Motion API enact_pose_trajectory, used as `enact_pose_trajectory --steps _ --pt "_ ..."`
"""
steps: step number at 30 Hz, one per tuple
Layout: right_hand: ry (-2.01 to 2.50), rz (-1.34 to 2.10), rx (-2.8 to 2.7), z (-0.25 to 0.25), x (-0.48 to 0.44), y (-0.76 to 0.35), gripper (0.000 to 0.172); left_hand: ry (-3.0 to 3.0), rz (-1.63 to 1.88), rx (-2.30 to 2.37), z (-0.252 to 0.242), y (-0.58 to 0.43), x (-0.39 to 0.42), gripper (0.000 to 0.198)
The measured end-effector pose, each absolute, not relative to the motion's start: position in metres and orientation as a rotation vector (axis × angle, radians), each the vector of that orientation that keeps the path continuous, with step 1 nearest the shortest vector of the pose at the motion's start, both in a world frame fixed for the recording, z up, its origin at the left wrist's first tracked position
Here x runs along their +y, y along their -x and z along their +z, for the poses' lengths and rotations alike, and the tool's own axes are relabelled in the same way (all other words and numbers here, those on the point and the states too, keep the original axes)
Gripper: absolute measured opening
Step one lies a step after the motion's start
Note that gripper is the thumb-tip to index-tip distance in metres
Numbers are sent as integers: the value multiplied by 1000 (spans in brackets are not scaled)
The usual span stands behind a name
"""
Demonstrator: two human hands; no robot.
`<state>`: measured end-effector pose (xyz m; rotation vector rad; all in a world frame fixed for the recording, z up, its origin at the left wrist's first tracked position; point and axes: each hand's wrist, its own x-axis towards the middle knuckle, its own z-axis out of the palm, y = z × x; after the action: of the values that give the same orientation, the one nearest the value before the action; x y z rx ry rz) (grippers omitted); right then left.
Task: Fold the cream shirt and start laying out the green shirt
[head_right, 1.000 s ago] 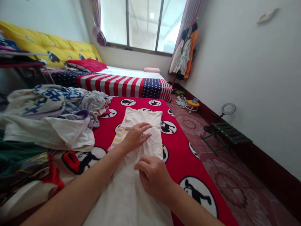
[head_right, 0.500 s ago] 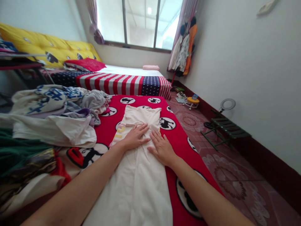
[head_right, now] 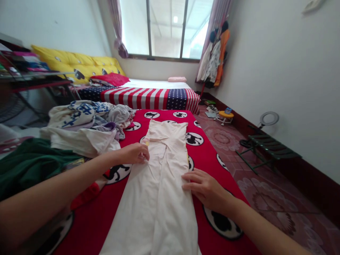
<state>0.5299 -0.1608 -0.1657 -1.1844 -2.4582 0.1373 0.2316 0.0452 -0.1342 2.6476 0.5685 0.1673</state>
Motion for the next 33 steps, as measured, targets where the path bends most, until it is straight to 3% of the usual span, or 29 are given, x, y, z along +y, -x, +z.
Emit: enact_pose_trajectory --steps 7,13,21,25,29,31,33 --pt "1016 173 -2586 -163 -173 -515 28 -2716 -42 431 -123 -181 -2 34" --pt "1009 188 -2558 -164 -171 -512 31 -2766 -1 329 -127 -178 -14 13" --pt "988 257 -2632 -148 -174 -500 29 -2739 16 191 -127 -180 -26 24" --pt "1045 519 -2555 -127 -173 -488 29 -2677 -65 212 -119 -185 -26 23" --pt "1143 1044 -2328 -106 -135 -496 18 -2419 -322 339 -91 -209 4 23" --pt "1247 1314 -2077 -99 -93 -508 15 -2090 -403 441 -76 -228 37 16" --pt "1381 1370 -1624 -100 -43 -520 18 -1723 -210 641 -70 -246 76 14"
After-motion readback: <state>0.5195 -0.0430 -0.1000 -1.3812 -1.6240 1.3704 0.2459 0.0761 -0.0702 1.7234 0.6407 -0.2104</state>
